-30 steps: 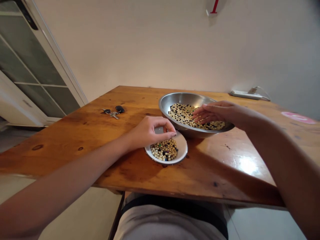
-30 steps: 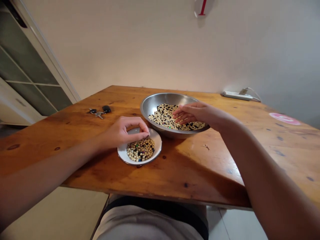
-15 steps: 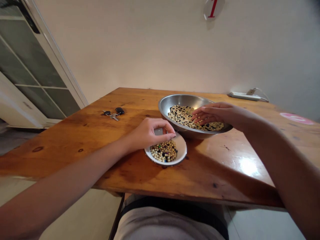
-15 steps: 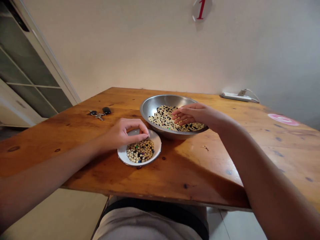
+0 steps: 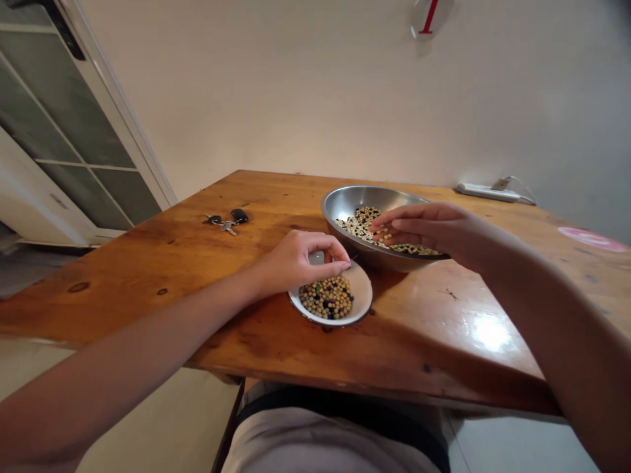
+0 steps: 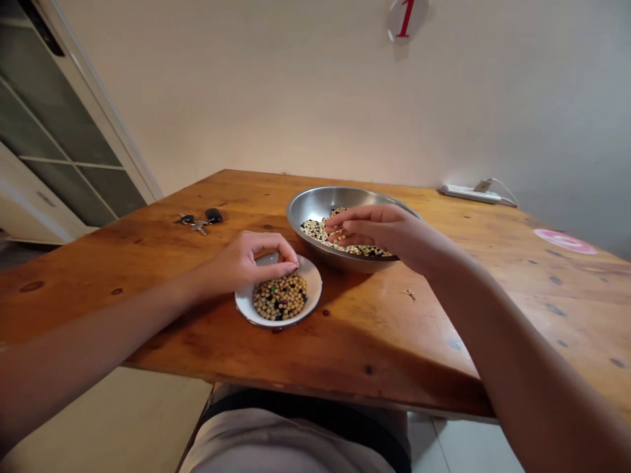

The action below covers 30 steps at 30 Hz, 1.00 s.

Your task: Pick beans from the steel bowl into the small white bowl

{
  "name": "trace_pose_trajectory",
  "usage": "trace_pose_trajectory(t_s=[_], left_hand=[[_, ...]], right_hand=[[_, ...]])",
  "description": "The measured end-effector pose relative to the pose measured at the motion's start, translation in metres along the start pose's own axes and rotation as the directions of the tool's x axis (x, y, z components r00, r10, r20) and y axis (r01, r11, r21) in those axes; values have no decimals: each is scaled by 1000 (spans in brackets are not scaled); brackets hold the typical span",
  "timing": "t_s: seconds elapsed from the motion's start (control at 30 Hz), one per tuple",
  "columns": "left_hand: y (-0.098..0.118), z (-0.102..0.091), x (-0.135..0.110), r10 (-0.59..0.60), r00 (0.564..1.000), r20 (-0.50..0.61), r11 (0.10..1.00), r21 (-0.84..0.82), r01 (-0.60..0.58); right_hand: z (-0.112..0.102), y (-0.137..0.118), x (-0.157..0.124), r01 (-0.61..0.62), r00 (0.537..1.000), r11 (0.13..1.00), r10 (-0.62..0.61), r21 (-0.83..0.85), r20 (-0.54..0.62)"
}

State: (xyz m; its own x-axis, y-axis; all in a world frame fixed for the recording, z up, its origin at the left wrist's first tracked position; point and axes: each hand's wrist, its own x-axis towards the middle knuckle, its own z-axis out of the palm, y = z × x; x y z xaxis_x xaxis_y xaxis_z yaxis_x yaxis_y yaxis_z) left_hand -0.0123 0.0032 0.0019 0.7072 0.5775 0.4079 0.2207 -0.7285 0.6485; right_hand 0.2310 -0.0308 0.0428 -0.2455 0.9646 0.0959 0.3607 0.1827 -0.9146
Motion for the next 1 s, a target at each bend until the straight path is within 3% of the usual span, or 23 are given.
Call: trace_pose_trajectory(t_s=[0.23, 0.33, 0.47, 1.0], left_hand=[[-1, 1, 1, -20, 1000, -23, 999, -45, 19], [-1, 1, 1, -18, 1000, -14, 996, -87, 17], [-2, 1, 1, -11, 1000, -12, 996, -90, 9], [-2, 2, 2, -8, 1000, 1, 992, -126, 8]], right_hand=[[23, -9, -7, 141, 984, 988, -132, 67, -121], [31, -11, -11, 181, 980, 974, -166, 136, -111], [35, -7, -11, 178, 984, 965, -170, 194, -56], [45, -7, -14, 133, 991, 962, -133, 240, -14]])
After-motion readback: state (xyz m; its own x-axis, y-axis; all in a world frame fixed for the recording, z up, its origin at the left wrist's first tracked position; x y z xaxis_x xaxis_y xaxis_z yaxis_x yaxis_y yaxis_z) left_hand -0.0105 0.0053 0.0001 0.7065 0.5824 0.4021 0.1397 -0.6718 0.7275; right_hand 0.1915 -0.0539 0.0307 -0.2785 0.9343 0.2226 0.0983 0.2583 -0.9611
